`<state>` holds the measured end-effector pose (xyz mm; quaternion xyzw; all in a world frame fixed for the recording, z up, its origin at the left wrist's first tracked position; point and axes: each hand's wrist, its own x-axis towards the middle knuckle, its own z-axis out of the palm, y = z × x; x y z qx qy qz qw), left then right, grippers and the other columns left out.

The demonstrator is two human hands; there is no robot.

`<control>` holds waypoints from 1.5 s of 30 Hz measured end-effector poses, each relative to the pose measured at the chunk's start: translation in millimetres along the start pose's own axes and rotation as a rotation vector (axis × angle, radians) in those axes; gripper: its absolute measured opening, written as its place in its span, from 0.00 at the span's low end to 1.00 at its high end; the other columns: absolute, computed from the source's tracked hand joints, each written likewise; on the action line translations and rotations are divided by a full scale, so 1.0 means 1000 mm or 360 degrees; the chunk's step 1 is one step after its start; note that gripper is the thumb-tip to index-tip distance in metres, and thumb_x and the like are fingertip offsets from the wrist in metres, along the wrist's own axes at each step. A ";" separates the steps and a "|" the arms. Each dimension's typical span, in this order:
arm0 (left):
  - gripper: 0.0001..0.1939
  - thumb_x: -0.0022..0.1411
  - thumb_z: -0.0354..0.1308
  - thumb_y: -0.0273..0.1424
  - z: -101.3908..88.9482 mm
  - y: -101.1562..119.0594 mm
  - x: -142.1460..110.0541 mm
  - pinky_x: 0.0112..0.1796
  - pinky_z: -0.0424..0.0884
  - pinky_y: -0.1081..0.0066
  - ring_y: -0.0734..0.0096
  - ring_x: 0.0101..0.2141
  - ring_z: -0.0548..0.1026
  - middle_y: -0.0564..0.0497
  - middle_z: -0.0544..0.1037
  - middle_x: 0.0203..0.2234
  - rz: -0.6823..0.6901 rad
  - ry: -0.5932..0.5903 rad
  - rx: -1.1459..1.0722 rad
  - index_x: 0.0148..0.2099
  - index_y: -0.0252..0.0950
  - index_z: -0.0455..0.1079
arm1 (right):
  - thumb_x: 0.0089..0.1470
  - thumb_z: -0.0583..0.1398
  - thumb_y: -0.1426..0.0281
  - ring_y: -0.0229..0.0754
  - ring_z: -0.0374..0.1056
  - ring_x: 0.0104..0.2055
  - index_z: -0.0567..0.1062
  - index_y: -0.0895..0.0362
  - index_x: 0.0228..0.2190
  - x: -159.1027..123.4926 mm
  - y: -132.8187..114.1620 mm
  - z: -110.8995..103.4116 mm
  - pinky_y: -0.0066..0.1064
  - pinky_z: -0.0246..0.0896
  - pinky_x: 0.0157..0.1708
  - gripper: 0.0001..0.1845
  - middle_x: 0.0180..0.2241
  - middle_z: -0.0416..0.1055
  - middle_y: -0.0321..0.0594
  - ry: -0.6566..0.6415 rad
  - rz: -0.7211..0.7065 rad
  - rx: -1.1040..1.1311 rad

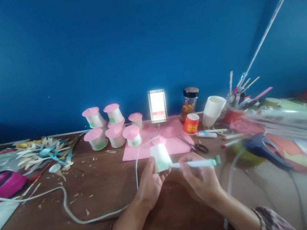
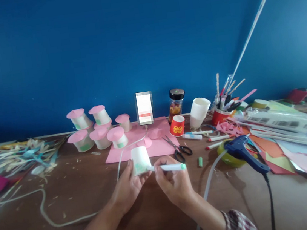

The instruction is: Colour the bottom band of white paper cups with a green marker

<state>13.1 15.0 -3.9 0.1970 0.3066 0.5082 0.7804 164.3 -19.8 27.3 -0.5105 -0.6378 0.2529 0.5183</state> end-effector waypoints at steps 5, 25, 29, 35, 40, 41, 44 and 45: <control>0.21 0.65 0.51 0.41 0.003 0.001 0.000 0.52 0.64 0.60 0.58 0.49 0.71 0.42 0.77 0.46 0.0002 0.0064 0.0019 0.53 0.32 0.67 | 0.57 0.56 0.67 0.36 0.63 0.24 0.71 0.57 0.28 0.000 -0.003 0.000 0.25 0.58 0.21 0.08 0.23 0.67 0.36 0.0017 0.0014 -0.0010; 0.22 0.63 0.53 0.44 -0.001 -0.002 -0.002 0.52 0.64 0.58 0.56 0.48 0.73 0.42 0.78 0.43 0.0033 0.0000 0.0083 0.49 0.32 0.71 | 0.57 0.57 0.68 0.35 0.64 0.24 0.72 0.57 0.29 0.001 -0.001 0.001 0.24 0.61 0.22 0.07 0.25 0.68 0.36 -0.0016 0.0014 0.0073; 0.19 0.63 0.53 0.43 -0.001 -0.001 -0.002 0.52 0.63 0.57 0.58 0.47 0.73 0.45 0.79 0.42 0.0072 0.0029 0.0071 0.49 0.35 0.71 | 0.57 0.56 0.68 0.36 0.64 0.24 0.70 0.57 0.27 0.001 -0.002 0.000 0.25 0.60 0.23 0.09 0.23 0.67 0.35 -0.0036 -0.0006 0.0036; 0.19 0.63 0.53 0.42 -0.003 -0.002 -0.001 0.53 0.63 0.57 0.58 0.45 0.74 0.46 0.80 0.37 0.0078 0.0017 0.0091 0.49 0.35 0.71 | 0.57 0.56 0.69 0.36 0.63 0.24 0.71 0.56 0.29 0.000 0.000 0.001 0.24 0.59 0.22 0.06 0.24 0.68 0.35 -0.0012 0.0021 0.0096; 0.18 0.63 0.53 0.42 -0.004 -0.003 -0.001 0.52 0.63 0.59 0.60 0.45 0.74 0.46 0.79 0.39 0.0061 0.0017 0.0076 0.46 0.34 0.72 | 0.57 0.56 0.67 0.36 0.62 0.23 0.70 0.57 0.26 0.002 -0.004 0.000 0.24 0.59 0.21 0.09 0.21 0.66 0.35 -0.0003 0.0046 0.0110; 0.18 0.63 0.53 0.42 -0.004 -0.003 -0.001 0.53 0.63 0.59 0.60 0.45 0.73 0.46 0.79 0.39 0.0071 0.0022 0.0078 0.46 0.34 0.72 | 0.58 0.56 0.67 0.36 0.62 0.22 0.70 0.57 0.27 0.003 -0.005 0.000 0.24 0.59 0.21 0.10 0.21 0.66 0.34 0.0023 0.0054 0.0129; 0.18 0.62 0.54 0.42 -0.004 -0.002 -0.001 0.53 0.62 0.59 0.60 0.46 0.73 0.46 0.79 0.39 0.0087 0.0027 0.0080 0.47 0.35 0.72 | 0.58 0.56 0.66 0.35 0.62 0.21 0.69 0.56 0.26 0.004 -0.007 -0.002 0.24 0.58 0.20 0.10 0.20 0.65 0.34 0.0091 0.0074 0.0139; 0.19 0.62 0.54 0.42 -0.003 -0.002 -0.001 0.53 0.63 0.59 0.59 0.46 0.73 0.46 0.79 0.41 0.0077 0.0019 0.0081 0.48 0.35 0.72 | 0.58 0.56 0.66 0.35 0.61 0.21 0.69 0.56 0.25 0.005 -0.008 -0.002 0.24 0.58 0.20 0.11 0.20 0.65 0.34 0.0092 0.0075 0.0125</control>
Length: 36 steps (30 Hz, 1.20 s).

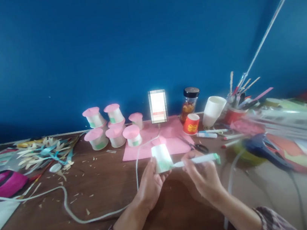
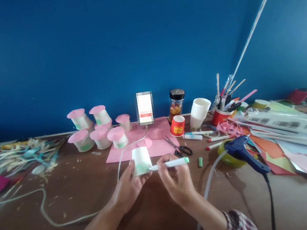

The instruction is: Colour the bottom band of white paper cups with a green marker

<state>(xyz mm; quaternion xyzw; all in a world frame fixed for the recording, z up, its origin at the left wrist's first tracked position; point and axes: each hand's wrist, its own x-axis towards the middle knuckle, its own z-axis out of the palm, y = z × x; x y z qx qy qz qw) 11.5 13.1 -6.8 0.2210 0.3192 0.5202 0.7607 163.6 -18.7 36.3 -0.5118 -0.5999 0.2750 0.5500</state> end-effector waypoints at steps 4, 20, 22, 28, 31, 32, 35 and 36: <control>0.21 0.62 0.54 0.44 0.003 0.002 -0.001 0.52 0.63 0.59 0.57 0.49 0.71 0.44 0.77 0.46 -0.0043 -0.0028 -0.0006 0.50 0.34 0.71 | 0.57 0.55 0.67 0.35 0.61 0.21 0.69 0.57 0.25 0.000 -0.001 0.000 0.24 0.56 0.19 0.11 0.20 0.65 0.34 -0.0045 -0.0006 -0.0059; 0.14 0.63 0.54 0.42 0.005 0.000 -0.007 0.53 0.60 0.61 0.59 0.53 0.67 0.48 0.75 0.47 0.0134 -0.0240 0.0175 0.40 0.38 0.71 | 0.56 0.56 0.69 0.36 0.62 0.23 0.69 0.57 0.25 -0.004 -0.003 0.004 0.26 0.58 0.22 0.08 0.21 0.67 0.35 -0.0170 -0.0051 -0.0028; 0.13 0.63 0.53 0.42 0.004 0.000 -0.007 0.54 0.60 0.62 0.60 0.53 0.67 0.49 0.75 0.47 0.0137 -0.0235 0.0184 0.41 0.38 0.71 | 0.56 0.56 0.69 0.36 0.62 0.23 0.69 0.57 0.25 -0.003 -0.003 0.003 0.25 0.57 0.22 0.09 0.21 0.67 0.35 -0.0172 -0.0033 -0.0059; 0.13 0.64 0.52 0.41 0.002 -0.001 -0.005 0.54 0.60 0.61 0.60 0.53 0.67 0.48 0.75 0.47 0.0156 -0.0242 0.0189 0.44 0.38 0.70 | 0.55 0.56 0.70 0.35 0.60 0.22 0.69 0.57 0.25 -0.002 -0.002 0.000 0.25 0.56 0.22 0.09 0.21 0.65 0.34 -0.0119 -0.0057 -0.0071; 0.14 0.64 0.52 0.41 0.002 0.000 -0.006 0.53 0.60 0.60 0.60 0.53 0.68 0.48 0.75 0.46 0.0130 -0.0215 0.0254 0.46 0.40 0.69 | 0.55 0.56 0.70 0.35 0.60 0.22 0.69 0.57 0.25 -0.003 -0.003 0.001 0.25 0.55 0.21 0.08 0.21 0.65 0.34 -0.0146 -0.0072 -0.0059; 0.14 0.64 0.52 0.41 0.002 0.000 -0.007 0.53 0.60 0.60 0.60 0.53 0.68 0.48 0.75 0.47 0.0116 -0.0204 0.0274 0.46 0.40 0.69 | 0.55 0.56 0.69 0.35 0.60 0.22 0.69 0.57 0.25 -0.003 -0.003 0.001 0.25 0.55 0.21 0.08 0.21 0.65 0.35 -0.0161 -0.0067 -0.0061; 0.13 0.63 0.54 0.42 0.003 0.001 -0.009 0.53 0.60 0.62 0.61 0.53 0.68 0.50 0.74 0.49 0.0064 -0.0155 0.0309 0.47 0.42 0.69 | 0.55 0.56 0.69 0.36 0.60 0.22 0.69 0.58 0.25 -0.004 -0.004 0.003 0.26 0.55 0.22 0.08 0.21 0.65 0.35 -0.0204 -0.0043 -0.0055; 0.13 0.63 0.54 0.42 0.003 0.001 -0.009 0.53 0.60 0.62 0.62 0.53 0.68 0.50 0.74 0.49 0.0055 -0.0145 0.0312 0.47 0.43 0.69 | 0.55 0.56 0.69 0.36 0.60 0.22 0.69 0.58 0.25 -0.004 -0.003 0.003 0.26 0.55 0.22 0.08 0.21 0.65 0.35 -0.0213 -0.0036 -0.0046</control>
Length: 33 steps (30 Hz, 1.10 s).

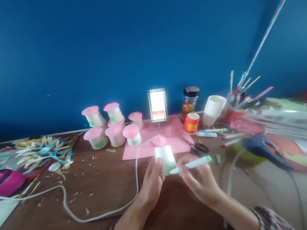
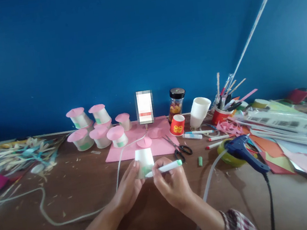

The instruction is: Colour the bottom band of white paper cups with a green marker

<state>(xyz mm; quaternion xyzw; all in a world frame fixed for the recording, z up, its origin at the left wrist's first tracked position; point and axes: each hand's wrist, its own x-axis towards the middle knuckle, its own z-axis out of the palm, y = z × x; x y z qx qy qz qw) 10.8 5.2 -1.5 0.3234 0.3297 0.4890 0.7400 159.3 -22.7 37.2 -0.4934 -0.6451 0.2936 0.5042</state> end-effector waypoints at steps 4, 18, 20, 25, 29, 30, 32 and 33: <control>0.13 0.63 0.54 0.41 0.001 0.000 0.001 0.54 0.60 0.62 0.62 0.51 0.70 0.50 0.76 0.47 0.0030 -0.0014 -0.0041 0.46 0.41 0.70 | 0.56 0.56 0.70 0.36 0.60 0.23 0.69 0.57 0.26 -0.001 0.004 -0.002 0.26 0.55 0.23 0.07 0.22 0.65 0.34 0.0076 0.0014 0.0057; 0.15 0.60 0.57 0.43 0.004 0.002 0.002 0.52 0.62 0.62 0.62 0.46 0.72 0.49 0.78 0.39 0.0066 0.0037 -0.0155 0.41 0.37 0.72 | 0.56 0.55 0.70 0.35 0.58 0.26 0.67 0.57 0.28 0.004 0.001 -0.008 0.27 0.55 0.26 0.05 0.25 0.63 0.33 -0.0063 0.0051 0.0139; 0.14 0.61 0.57 0.42 0.003 0.002 0.001 0.52 0.62 0.62 0.63 0.45 0.73 0.49 0.78 0.38 0.0066 0.0036 -0.0124 0.40 0.37 0.72 | 0.55 0.56 0.70 0.36 0.59 0.27 0.68 0.57 0.28 0.004 0.001 -0.007 0.28 0.56 0.27 0.05 0.25 0.64 0.34 -0.0071 0.0050 0.0115; 0.14 0.61 0.56 0.41 0.002 0.001 0.000 0.53 0.61 0.62 0.61 0.48 0.72 0.48 0.78 0.42 0.0054 -0.0017 -0.0049 0.43 0.38 0.72 | 0.55 0.56 0.69 0.36 0.60 0.27 0.68 0.57 0.30 0.003 0.001 -0.004 0.28 0.57 0.27 0.05 0.26 0.65 0.35 -0.0044 0.0056 0.0165; 0.13 0.62 0.56 0.41 0.002 0.000 0.000 0.53 0.60 0.63 0.62 0.49 0.71 0.49 0.77 0.45 0.0056 0.0005 -0.0037 0.44 0.40 0.72 | 0.56 0.55 0.68 0.36 0.61 0.27 0.69 0.57 0.31 0.003 0.001 -0.004 0.27 0.58 0.27 0.05 0.26 0.66 0.35 -0.0027 0.0056 0.0175; 0.13 0.62 0.56 0.41 0.002 0.000 0.000 0.53 0.61 0.63 0.62 0.49 0.71 0.49 0.77 0.44 0.0052 0.0018 -0.0040 0.44 0.40 0.72 | 0.56 0.55 0.69 0.36 0.60 0.26 0.69 0.57 0.30 0.003 0.001 -0.004 0.27 0.57 0.27 0.06 0.25 0.65 0.35 -0.0045 0.0056 0.0154; 0.13 0.61 0.56 0.41 0.002 0.001 0.000 0.53 0.61 0.63 0.62 0.49 0.71 0.50 0.78 0.43 0.0034 0.0037 -0.0040 0.43 0.40 0.72 | 0.56 0.55 0.69 0.36 0.60 0.26 0.69 0.57 0.27 0.003 0.000 -0.005 0.27 0.57 0.27 0.07 0.24 0.65 0.34 -0.0081 0.0046 0.0104; 0.13 0.61 0.56 0.41 0.003 0.002 0.000 0.53 0.61 0.63 0.62 0.49 0.71 0.50 0.78 0.43 0.0024 0.0042 -0.0038 0.43 0.40 0.71 | 0.56 0.55 0.69 0.36 0.60 0.26 0.69 0.57 0.26 0.004 0.000 -0.005 0.27 0.57 0.27 0.08 0.24 0.64 0.34 -0.0087 0.0038 0.0091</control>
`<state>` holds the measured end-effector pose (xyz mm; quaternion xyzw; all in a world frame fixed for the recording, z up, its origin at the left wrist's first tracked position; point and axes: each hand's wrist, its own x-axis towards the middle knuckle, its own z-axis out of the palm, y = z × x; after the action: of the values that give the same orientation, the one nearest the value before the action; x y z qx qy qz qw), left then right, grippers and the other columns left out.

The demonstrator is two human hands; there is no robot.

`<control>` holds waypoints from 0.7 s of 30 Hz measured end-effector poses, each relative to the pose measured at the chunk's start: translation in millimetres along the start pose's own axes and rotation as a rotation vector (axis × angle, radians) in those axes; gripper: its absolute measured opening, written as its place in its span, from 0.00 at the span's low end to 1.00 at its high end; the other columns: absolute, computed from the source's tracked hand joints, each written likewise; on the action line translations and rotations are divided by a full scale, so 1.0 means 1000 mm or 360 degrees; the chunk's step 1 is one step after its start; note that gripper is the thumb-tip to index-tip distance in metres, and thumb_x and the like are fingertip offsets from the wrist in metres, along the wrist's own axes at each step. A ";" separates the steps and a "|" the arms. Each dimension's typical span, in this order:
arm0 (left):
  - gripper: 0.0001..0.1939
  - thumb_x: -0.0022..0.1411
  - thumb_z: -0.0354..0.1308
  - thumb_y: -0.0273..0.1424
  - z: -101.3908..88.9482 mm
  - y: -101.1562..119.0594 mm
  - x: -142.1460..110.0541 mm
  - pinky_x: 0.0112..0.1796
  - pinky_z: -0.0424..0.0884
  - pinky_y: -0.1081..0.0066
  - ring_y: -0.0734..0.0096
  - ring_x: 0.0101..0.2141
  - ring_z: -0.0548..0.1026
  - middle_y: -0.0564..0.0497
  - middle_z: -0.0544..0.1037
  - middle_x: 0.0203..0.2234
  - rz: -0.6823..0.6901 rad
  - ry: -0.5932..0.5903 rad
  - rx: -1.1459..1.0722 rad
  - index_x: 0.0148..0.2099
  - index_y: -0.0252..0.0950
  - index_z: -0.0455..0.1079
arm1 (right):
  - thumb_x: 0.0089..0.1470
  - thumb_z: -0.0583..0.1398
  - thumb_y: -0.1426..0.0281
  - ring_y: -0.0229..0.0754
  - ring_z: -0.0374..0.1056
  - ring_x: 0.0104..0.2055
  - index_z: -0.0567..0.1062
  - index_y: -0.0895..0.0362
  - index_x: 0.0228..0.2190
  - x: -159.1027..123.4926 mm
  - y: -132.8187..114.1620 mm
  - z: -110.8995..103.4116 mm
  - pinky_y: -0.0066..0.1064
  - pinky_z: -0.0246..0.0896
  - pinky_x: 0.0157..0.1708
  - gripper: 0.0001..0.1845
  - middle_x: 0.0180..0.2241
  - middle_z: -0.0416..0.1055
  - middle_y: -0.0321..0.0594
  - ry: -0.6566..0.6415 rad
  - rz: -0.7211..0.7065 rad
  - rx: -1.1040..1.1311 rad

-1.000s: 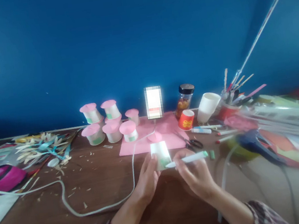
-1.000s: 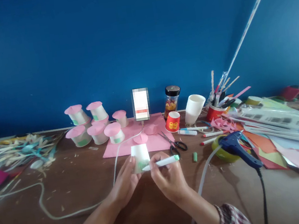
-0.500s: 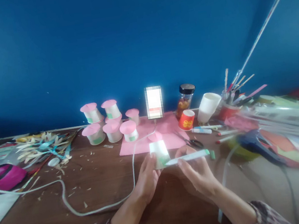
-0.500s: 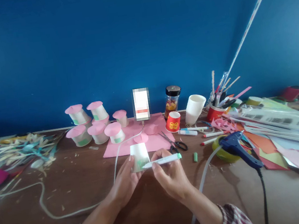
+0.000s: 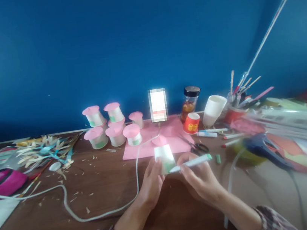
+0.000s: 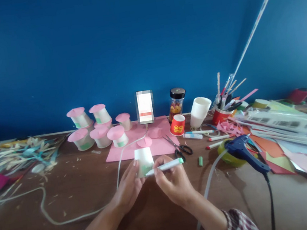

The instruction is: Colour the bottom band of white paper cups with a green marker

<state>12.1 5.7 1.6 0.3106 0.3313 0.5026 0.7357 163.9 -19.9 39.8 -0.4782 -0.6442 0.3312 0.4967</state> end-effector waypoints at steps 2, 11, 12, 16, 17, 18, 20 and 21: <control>0.13 0.62 0.56 0.41 0.001 0.001 0.000 0.53 0.61 0.62 0.61 0.50 0.71 0.50 0.77 0.43 0.0012 -0.0014 -0.0004 0.43 0.39 0.71 | 0.56 0.55 0.69 0.36 0.60 0.26 0.69 0.57 0.27 0.000 0.000 0.000 0.27 0.57 0.27 0.08 0.24 0.64 0.34 0.0012 0.0005 0.0020; 0.14 0.62 0.55 0.40 0.002 0.001 -0.001 0.52 0.61 0.63 0.61 0.49 0.71 0.48 0.77 0.46 0.0028 -0.0051 0.0018 0.47 0.41 0.72 | 0.55 0.56 0.69 0.37 0.62 0.26 0.70 0.57 0.27 0.001 0.001 0.001 0.27 0.58 0.28 0.06 0.24 0.67 0.35 0.0036 -0.0009 -0.0040; 0.13 0.62 0.55 0.40 0.002 0.001 -0.001 0.52 0.62 0.63 0.61 0.49 0.71 0.48 0.77 0.45 0.0038 -0.0057 0.0018 0.46 0.41 0.72 | 0.55 0.56 0.69 0.37 0.62 0.26 0.70 0.57 0.26 0.001 0.000 0.000 0.28 0.58 0.28 0.07 0.24 0.67 0.35 0.0030 -0.0017 -0.0056; 0.14 0.61 0.56 0.40 0.003 0.002 -0.001 0.52 0.62 0.62 0.61 0.48 0.72 0.48 0.78 0.44 0.0068 -0.0070 0.0005 0.46 0.40 0.72 | 0.55 0.56 0.69 0.37 0.62 0.26 0.70 0.57 0.27 0.000 0.001 0.001 0.27 0.58 0.27 0.07 0.24 0.67 0.35 0.0084 -0.0020 -0.0033; 0.15 0.61 0.57 0.41 0.003 0.002 -0.001 0.52 0.62 0.62 0.61 0.48 0.72 0.48 0.78 0.43 0.0063 -0.0063 0.0003 0.47 0.40 0.72 | 0.55 0.56 0.69 0.37 0.62 0.26 0.70 0.57 0.27 0.000 0.002 0.001 0.27 0.58 0.26 0.07 0.24 0.67 0.36 0.0099 -0.0015 -0.0019; 0.16 0.61 0.57 0.41 0.003 0.002 0.000 0.52 0.62 0.62 0.61 0.48 0.72 0.48 0.78 0.43 0.0052 -0.0058 0.0000 0.48 0.39 0.72 | 0.55 0.56 0.68 0.37 0.62 0.26 0.71 0.57 0.28 0.000 0.002 0.002 0.27 0.58 0.26 0.07 0.25 0.67 0.36 0.0108 -0.0010 -0.0005; 0.16 0.60 0.57 0.41 0.003 0.001 0.000 0.52 0.61 0.62 0.61 0.48 0.72 0.48 0.78 0.43 0.0046 -0.0058 -0.0010 0.47 0.39 0.72 | 0.55 0.56 0.68 0.37 0.62 0.25 0.70 0.57 0.28 0.000 0.002 0.002 0.27 0.58 0.26 0.07 0.25 0.67 0.36 0.0097 -0.0003 0.0005; 0.15 0.61 0.57 0.41 0.002 0.001 0.000 0.52 0.61 0.62 0.61 0.48 0.72 0.48 0.78 0.43 0.0050 -0.0062 -0.0018 0.46 0.38 0.72 | 0.55 0.56 0.68 0.37 0.61 0.25 0.70 0.57 0.28 0.000 0.001 0.002 0.27 0.58 0.26 0.07 0.24 0.67 0.35 0.0082 -0.0002 -0.0006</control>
<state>13.3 5.9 3.8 0.3211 0.3092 0.5098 0.7358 162.7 -18.9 38.2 -0.4871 -0.6322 0.3172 0.5123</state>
